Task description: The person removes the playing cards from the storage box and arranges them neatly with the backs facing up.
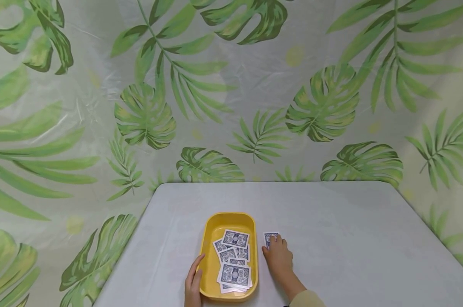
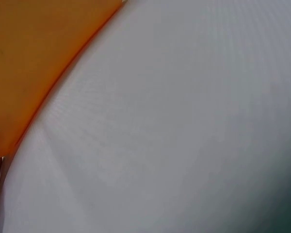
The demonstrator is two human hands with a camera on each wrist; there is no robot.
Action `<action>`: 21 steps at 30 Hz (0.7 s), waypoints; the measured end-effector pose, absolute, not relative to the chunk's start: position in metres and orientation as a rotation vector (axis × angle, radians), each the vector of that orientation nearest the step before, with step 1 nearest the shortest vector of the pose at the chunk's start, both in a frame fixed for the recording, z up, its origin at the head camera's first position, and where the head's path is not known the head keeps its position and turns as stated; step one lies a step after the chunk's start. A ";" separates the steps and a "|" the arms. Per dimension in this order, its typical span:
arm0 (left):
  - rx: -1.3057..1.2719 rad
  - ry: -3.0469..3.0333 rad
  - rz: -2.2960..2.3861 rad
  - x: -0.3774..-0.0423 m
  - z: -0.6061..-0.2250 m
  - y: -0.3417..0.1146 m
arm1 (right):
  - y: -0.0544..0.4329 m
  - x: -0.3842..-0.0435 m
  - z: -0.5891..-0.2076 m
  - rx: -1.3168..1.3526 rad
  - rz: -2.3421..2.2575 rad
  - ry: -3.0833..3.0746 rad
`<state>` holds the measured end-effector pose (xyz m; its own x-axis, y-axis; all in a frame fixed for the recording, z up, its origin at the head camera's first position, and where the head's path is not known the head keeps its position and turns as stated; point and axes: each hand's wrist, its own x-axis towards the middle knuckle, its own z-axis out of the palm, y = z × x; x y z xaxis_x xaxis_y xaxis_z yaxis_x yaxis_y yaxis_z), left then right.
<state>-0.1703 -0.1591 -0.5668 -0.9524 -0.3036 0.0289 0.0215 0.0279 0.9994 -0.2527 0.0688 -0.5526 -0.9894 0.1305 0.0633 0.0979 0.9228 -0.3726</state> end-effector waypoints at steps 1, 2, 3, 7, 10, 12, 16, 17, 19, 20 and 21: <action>0.297 -2.071 -2.021 -0.170 -0.567 -0.159 | 0.068 -0.253 -0.553 -0.175 0.561 -2.997; 0.292 -2.069 -2.024 -0.170 -0.567 -0.159 | 0.068 -0.253 -0.553 -0.175 0.549 -3.002; 0.290 -2.066 -2.027 -0.170 -0.566 -0.159 | 0.068 -0.253 -0.554 -0.172 0.540 -3.001; 0.279 -2.063 -2.037 -0.170 -0.566 -0.159 | 0.069 -0.252 -0.556 -0.150 0.487 -2.996; 0.285 -2.071 -2.030 -0.170 -0.565 -0.159 | 0.071 -0.252 -0.556 -0.118 0.452 -2.994; 0.293 -2.074 -2.032 -0.170 -0.565 -0.159 | 0.073 -0.251 -0.556 -0.102 0.455 -2.990; 0.269 -2.057 -2.037 -0.169 -0.566 -0.160 | 0.074 -0.248 -0.552 -0.081 0.480 -2.966; 0.262 -2.052 -2.039 -0.169 -0.567 -0.160 | 0.073 -0.247 -0.550 -0.080 0.485 -2.957; 0.252 -2.045 -2.041 -0.169 -0.567 -0.160 | 0.071 -0.245 -0.546 -0.069 0.506 -2.927; 0.248 -2.040 -2.039 -0.169 -0.568 -0.160 | 0.070 -0.245 -0.543 -0.063 0.523 -2.910; 0.253 -2.041 -2.040 -0.170 -0.567 -0.160 | 0.068 -0.244 -0.539 -0.055 0.539 -2.888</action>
